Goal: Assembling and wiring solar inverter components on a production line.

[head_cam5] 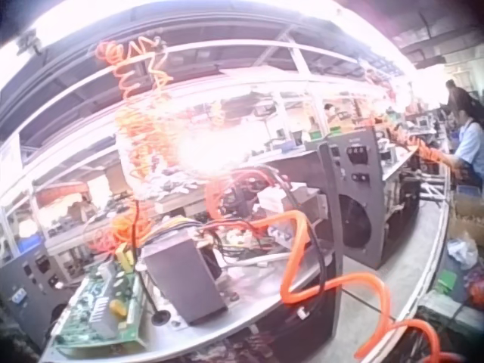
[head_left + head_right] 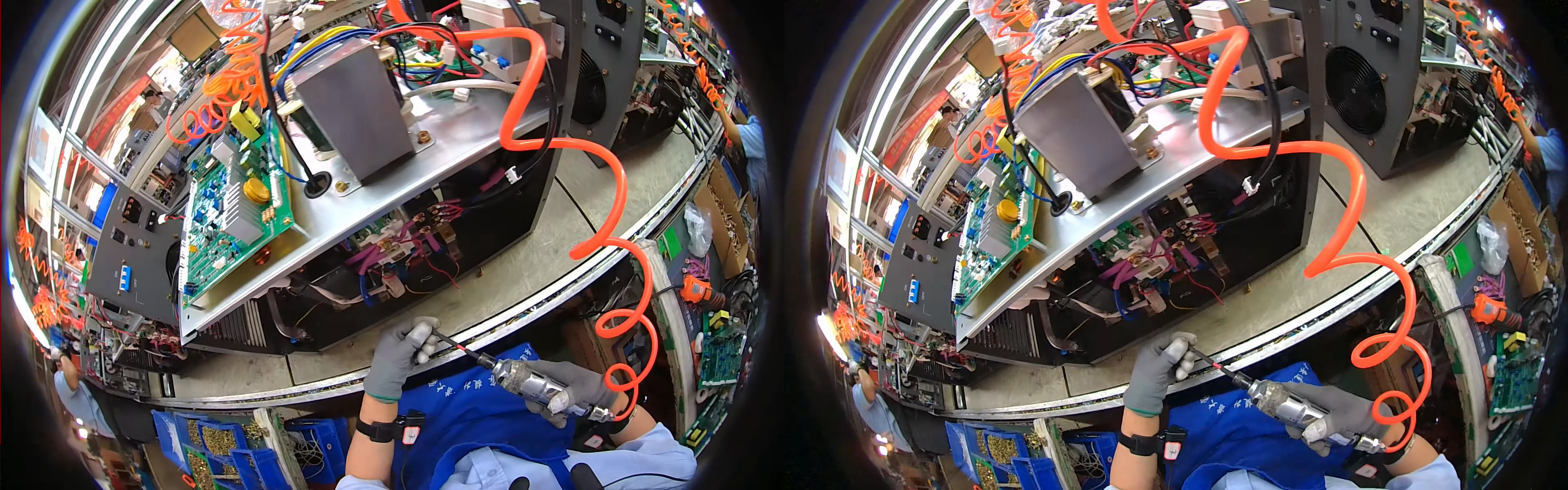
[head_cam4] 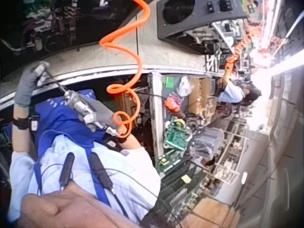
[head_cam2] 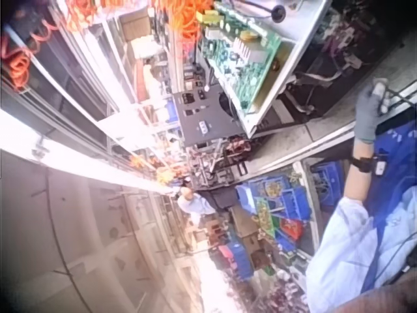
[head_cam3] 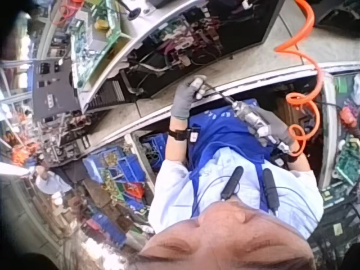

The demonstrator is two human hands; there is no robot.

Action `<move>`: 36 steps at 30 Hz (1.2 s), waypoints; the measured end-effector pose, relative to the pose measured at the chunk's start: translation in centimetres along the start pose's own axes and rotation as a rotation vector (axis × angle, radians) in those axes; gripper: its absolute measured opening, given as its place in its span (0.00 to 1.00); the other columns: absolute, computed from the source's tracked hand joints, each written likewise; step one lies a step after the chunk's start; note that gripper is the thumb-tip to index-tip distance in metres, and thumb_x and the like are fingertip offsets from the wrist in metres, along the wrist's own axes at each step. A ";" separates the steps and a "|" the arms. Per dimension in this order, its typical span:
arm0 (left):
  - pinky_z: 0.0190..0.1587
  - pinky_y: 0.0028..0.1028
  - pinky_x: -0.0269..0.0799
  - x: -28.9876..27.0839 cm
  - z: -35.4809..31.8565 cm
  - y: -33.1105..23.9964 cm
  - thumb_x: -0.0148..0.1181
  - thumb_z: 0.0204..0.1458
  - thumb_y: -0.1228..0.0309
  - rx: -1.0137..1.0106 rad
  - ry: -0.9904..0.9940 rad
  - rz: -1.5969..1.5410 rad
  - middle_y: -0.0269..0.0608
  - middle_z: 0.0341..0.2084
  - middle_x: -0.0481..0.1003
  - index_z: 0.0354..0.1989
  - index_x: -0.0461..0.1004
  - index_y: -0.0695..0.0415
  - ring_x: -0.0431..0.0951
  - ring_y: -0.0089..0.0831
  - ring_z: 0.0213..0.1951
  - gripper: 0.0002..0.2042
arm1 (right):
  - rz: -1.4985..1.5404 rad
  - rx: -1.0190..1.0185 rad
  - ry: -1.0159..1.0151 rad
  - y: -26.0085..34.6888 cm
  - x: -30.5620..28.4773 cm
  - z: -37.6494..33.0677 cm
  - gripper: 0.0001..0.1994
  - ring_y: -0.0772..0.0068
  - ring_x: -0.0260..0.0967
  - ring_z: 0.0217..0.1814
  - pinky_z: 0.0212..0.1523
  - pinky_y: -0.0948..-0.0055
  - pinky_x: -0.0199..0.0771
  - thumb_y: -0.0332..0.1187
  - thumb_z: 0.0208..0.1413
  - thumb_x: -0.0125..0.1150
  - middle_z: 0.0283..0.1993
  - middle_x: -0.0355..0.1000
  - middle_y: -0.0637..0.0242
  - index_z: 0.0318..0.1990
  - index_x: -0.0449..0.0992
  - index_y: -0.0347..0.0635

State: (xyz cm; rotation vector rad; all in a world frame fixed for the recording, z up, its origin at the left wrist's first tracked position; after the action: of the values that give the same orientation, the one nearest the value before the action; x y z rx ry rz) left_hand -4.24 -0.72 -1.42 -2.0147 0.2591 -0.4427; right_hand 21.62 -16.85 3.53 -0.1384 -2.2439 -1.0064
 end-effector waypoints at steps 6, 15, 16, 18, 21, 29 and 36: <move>0.23 0.14 0.63 0.6 0.6 0.0 0.58 0.60 0.64 0.005 0.077 0.026 0.31 0.23 0.74 0.43 0.77 0.64 0.69 0.13 0.21 0.14 | -0.062 -0.037 0.015 -0.5 -0.9 -0.8 0.45 0.74 0.68 0.24 0.25 0.76 0.70 0.41 0.40 0.70 0.35 0.67 0.62 0.67 0.57 0.38; 0.21 0.14 0.59 2.9 1.9 -1.7 0.55 0.61 0.62 -0.054 0.154 0.098 0.30 0.22 0.73 0.41 0.77 0.63 0.67 0.13 0.20 0.14 | -0.014 -0.080 -0.036 -0.9 -1.4 -1.6 0.45 0.74 0.68 0.25 0.24 0.77 0.70 0.40 0.38 0.70 0.34 0.66 0.63 0.66 0.57 0.39; 0.20 0.15 0.58 3.0 2.0 -1.8 0.55 0.61 0.61 -0.087 0.163 0.080 0.31 0.22 0.73 0.40 0.76 0.64 0.67 0.14 0.19 0.15 | -0.032 -0.086 -0.032 -0.9 -1.4 -1.7 0.45 0.74 0.68 0.25 0.24 0.77 0.70 0.39 0.38 0.70 0.34 0.67 0.63 0.67 0.57 0.39; 0.19 0.17 0.58 3.1 2.2 -1.9 0.54 0.61 0.59 -0.133 0.201 0.037 0.33 0.20 0.72 0.38 0.74 0.66 0.67 0.16 0.19 0.18 | -0.060 -0.094 -0.034 -0.9 -1.3 -1.9 0.45 0.74 0.68 0.25 0.24 0.77 0.70 0.38 0.39 0.70 0.34 0.67 0.63 0.67 0.56 0.39; 0.19 0.17 0.57 3.4 2.5 -1.6 0.52 0.63 0.58 -0.082 0.202 0.007 0.32 0.18 0.71 0.41 0.75 0.65 0.64 0.16 0.17 0.18 | -0.062 -0.107 -0.048 -0.8 -1.2 -2.1 0.44 0.73 0.69 0.26 0.25 0.76 0.71 0.36 0.40 0.70 0.35 0.67 0.62 0.68 0.55 0.40; 0.20 0.23 0.57 3.6 3.0 0.4 0.53 0.62 0.58 -0.077 0.111 -0.431 0.35 0.19 0.70 0.42 0.72 0.64 0.65 0.24 0.18 0.18 | -0.102 -0.120 -0.078 -0.3 -0.1 -1.4 0.44 0.74 0.70 0.28 0.26 0.75 0.72 0.33 0.45 0.70 0.35 0.68 0.64 0.70 0.52 0.42; 0.19 0.19 0.60 3.8 2.8 -0.4 0.50 0.63 0.59 -0.053 -0.027 -0.141 0.34 0.18 0.71 0.44 0.73 0.67 0.68 0.19 0.19 0.19 | -0.469 -0.112 -0.233 -0.1 0.4 -1.0 0.47 0.74 0.72 0.37 0.31 0.73 0.76 0.35 0.44 0.72 0.39 0.71 0.63 0.70 0.50 0.42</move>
State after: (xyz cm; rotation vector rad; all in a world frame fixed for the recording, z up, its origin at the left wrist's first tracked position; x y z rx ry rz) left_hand 0.35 0.31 -1.51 -2.0977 0.1136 -0.5006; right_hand 21.83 -17.70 4.14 0.2471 -2.4919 -1.4242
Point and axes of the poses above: each hand's wrist, its own z-axis towards the middle knuckle, its own x-axis out of the palm, y = z × x, the point moved 1 cm from there along z, towards the middle knuckle
